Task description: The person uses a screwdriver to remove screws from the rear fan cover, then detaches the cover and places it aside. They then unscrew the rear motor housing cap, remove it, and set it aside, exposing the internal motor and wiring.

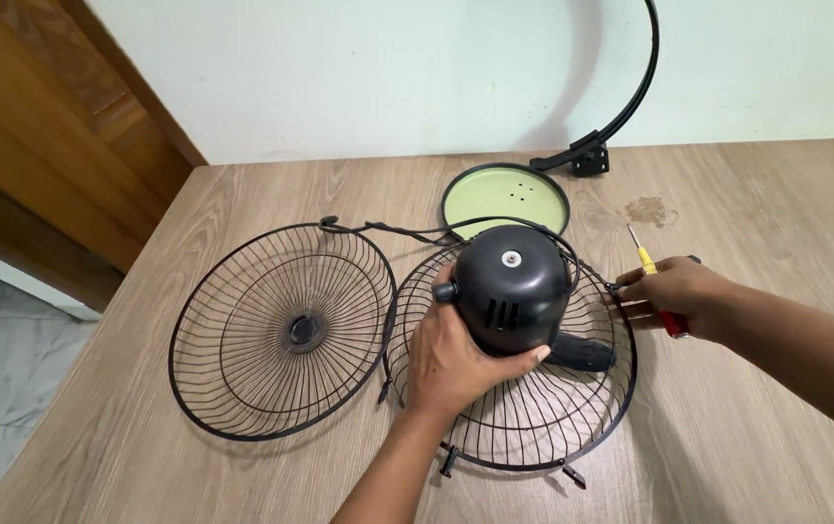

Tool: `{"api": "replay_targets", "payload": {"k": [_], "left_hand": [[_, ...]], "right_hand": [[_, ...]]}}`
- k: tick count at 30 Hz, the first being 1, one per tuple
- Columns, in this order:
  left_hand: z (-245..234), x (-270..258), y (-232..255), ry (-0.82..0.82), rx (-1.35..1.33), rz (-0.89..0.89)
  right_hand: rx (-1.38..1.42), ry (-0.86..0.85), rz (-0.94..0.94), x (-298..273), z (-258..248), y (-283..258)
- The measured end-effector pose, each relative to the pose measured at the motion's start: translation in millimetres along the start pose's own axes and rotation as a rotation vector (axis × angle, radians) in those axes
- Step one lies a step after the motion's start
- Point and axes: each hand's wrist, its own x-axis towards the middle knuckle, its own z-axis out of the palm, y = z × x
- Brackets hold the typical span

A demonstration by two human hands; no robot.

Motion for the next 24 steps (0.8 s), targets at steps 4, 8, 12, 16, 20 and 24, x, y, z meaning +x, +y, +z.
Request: {"api": "replay_targets", "payload": {"k": [4,8,12,16,20,24], "left_hand": [[2.4,-2.4,-8.4,0.008,-0.027,0.097],[12.3,4.9,-14.2,-0.019,-0.043,0.060],[26.5,17.8,-13.5,0.038,0.027,0.039],[28.0,26.5,-13.6,0.044,-0.102,0.048],[19.0,28.3,-17.6,0.110,-0.176,0.061],[16.4,26.6,-17.8,0.076,-0.291,-0.050]], "right_hand": [[-0.029,-0.006,0.011,1.4,-0.7,2.9],[-0.447,0.074,-0.107,-8.8,3.0,-4.4],[-0.888,0.306,-0.251,-29.0,4.2,-23.6],[-0.788,0.431,-0.398,-52.0,-6.7,-46.2],[-0.486,0.327,-0.433,-65.3,-19.9,-70.1],[-0.179,0.091,-0.457,-81.3,-23.9,-83.2]]}}
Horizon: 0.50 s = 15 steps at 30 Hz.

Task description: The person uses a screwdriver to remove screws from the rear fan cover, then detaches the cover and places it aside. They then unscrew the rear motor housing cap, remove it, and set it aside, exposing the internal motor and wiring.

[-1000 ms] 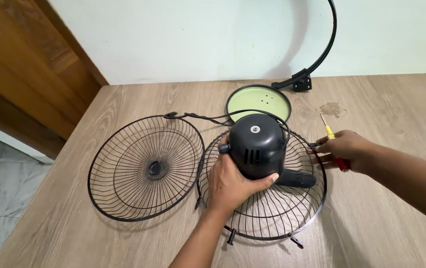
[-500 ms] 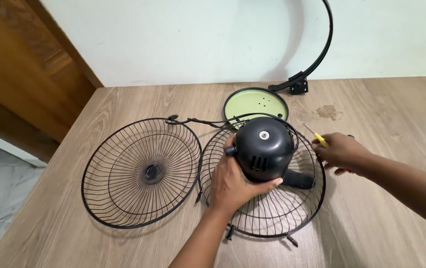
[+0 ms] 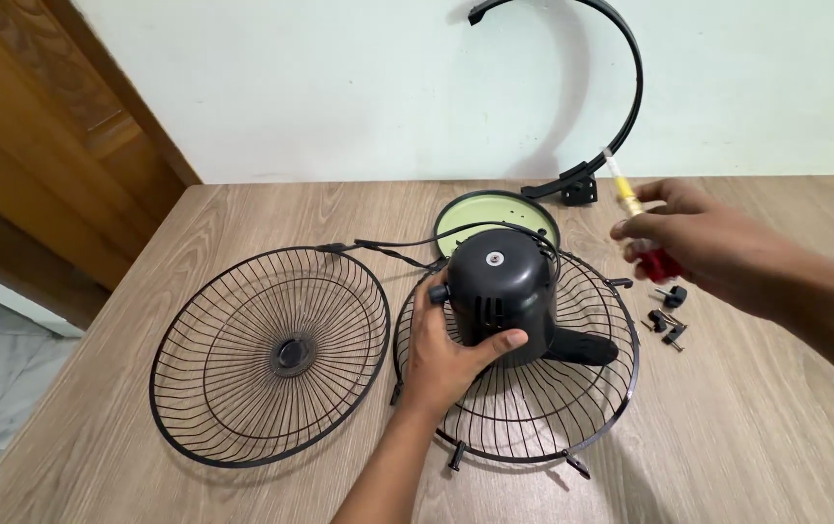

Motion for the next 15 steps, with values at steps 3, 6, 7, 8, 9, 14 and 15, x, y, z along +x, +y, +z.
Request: {"api": "replay_targets", "payload": {"k": [3,6,7,8,9,14,15], "left_hand": [[0.1,-0.6,0.8,-0.016,-0.030,-0.085],[0.3,-0.4,6.2,0.096,-0.087,-0.094],[-0.7,1.6,9.6,0.148,-0.116,-0.038],[-2.2,4.6,13.9,0.199,-0.145,0.017],[-4.6,6.9,18.8,0.254,-0.172,0.071],[-16.3,27.1,47.3,0.254,0.152,0.228],[-16.6,30.2,52.7,0.231,0.191,0.235]], "right_hand": [[0.118,-0.003,-0.089,-13.0,5.3,-16.9],[0.203,0.087,-0.137,-31.2,5.4,-35.2],[0.242,0.120,-0.144,-36.7,4.6,-41.7],[0.234,0.150,-0.141,-41.6,3.5,-47.9],[0.223,0.175,-0.139,-45.2,3.3,-54.0],[0.262,0.188,-0.467,-54.2,11.1,-66.3],[0.247,0.187,-0.544,-53.6,13.8,-66.5]]}}
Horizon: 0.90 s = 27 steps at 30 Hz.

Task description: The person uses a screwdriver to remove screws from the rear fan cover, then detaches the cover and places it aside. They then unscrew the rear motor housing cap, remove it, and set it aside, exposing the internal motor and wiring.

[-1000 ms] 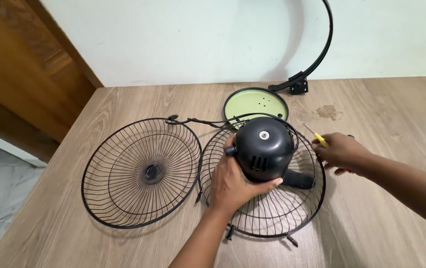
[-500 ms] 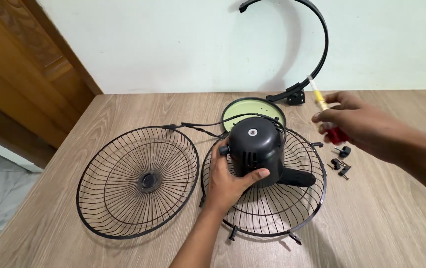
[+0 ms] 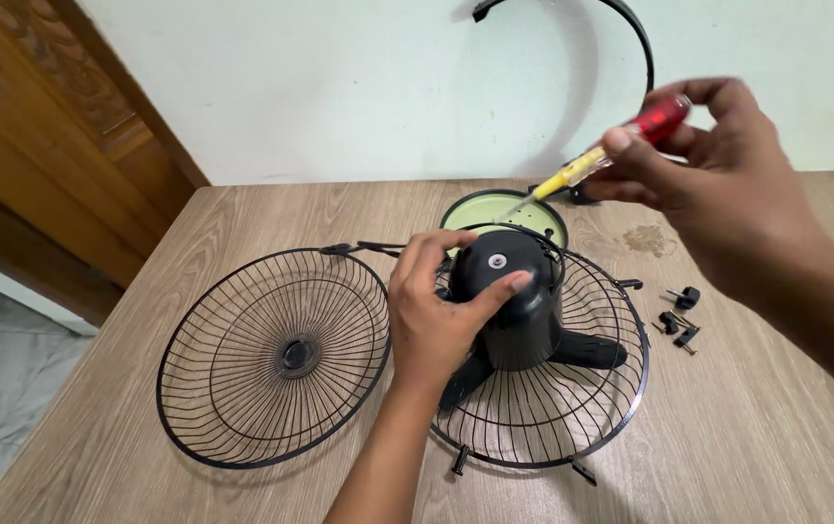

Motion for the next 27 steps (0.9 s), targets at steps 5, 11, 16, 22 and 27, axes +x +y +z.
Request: {"api": "replay_targets", "payload": {"k": [5,11,16,22,27], "left_hand": [[3.1,2.0,13.6,0.017,-0.095,0.049],[7.8,-0.9,10.5,0.049,-0.132,0.020],[11.7,-2.4,5.7,0.055,-0.152,0.023],[14.0,-3.3,-0.7,0.068,-0.123,0.037],[15.5,-3.7,-3.0,0.055,-0.071,0.022]], "right_hand": [[-0.236,-0.068,-0.296,-8.0,14.3,0.6],[-0.288,-0.140,-0.470,-14.1,30.0,-3.9],[-0.405,-0.148,-0.507,-10.5,33.7,-3.2],[-0.361,-0.290,-0.632,-2.4,38.1,-8.5],[-0.458,-0.293,-0.660,5.3,44.4,-15.6]]}}
